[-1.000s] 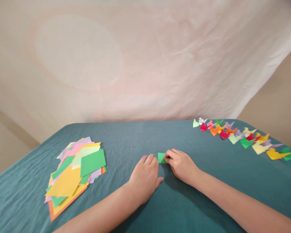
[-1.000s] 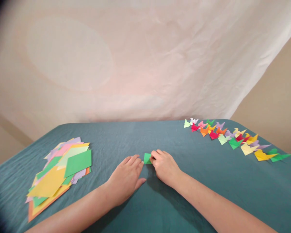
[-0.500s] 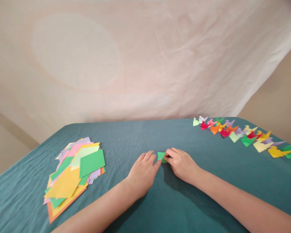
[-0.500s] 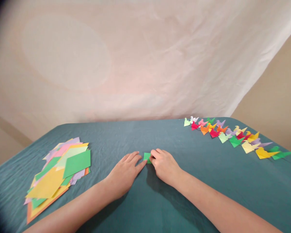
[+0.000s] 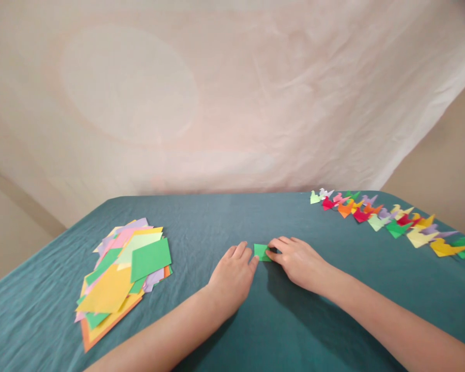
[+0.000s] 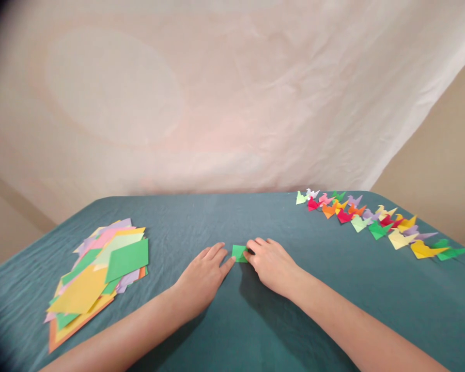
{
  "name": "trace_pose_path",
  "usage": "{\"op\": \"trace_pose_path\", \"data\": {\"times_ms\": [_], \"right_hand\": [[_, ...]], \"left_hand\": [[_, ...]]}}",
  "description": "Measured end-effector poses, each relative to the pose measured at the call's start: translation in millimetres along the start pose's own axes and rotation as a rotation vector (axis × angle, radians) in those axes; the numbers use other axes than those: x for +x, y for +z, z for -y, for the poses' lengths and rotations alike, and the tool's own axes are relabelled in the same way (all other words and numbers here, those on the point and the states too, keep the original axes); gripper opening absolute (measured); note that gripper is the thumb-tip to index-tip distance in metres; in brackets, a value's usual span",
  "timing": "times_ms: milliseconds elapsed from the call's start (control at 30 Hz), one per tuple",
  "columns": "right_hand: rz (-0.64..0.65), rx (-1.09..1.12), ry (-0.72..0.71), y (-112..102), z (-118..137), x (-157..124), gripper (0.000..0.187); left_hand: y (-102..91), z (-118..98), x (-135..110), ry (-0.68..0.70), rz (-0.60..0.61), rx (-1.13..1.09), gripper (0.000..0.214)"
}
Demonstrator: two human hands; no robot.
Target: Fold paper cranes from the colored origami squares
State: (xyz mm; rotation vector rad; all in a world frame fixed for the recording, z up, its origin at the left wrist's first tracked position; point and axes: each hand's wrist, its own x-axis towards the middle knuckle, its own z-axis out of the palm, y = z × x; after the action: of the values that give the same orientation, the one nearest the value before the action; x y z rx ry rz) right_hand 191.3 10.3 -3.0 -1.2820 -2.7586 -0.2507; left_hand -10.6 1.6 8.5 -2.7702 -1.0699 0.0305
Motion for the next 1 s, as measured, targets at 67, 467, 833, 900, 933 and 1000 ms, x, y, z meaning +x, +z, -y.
{"op": "trace_pose_path", "data": {"times_ms": [67,467,833,900,933,1000], "right_hand": [[0.019,-0.003,0.008,-1,1,0,0.025],[-0.108,0.164,0.093,14,2,-1,0.027],[-0.213,0.267,0.235,8,15,-1,0.016],[-0.194,0.241,0.244,7,18,-2,0.016],[-0.186,0.228,0.247,7,19,-2,0.016],[-0.175,0.207,0.251,7,22,-3,0.016]], "left_hand": [[-0.1,1,0,0.013,-0.012,-0.012,0.033],[24.5,26,13,-0.085,-0.244,-0.465,0.025],[29.3,26,14,0.054,-0.228,-0.519,0.036],[27.5,25,14,0.061,-0.236,-0.528,0.035],[26.8,25,13,0.065,-0.241,-0.531,0.034],[25.9,25,13,0.068,-0.254,-0.535,0.033]]}}
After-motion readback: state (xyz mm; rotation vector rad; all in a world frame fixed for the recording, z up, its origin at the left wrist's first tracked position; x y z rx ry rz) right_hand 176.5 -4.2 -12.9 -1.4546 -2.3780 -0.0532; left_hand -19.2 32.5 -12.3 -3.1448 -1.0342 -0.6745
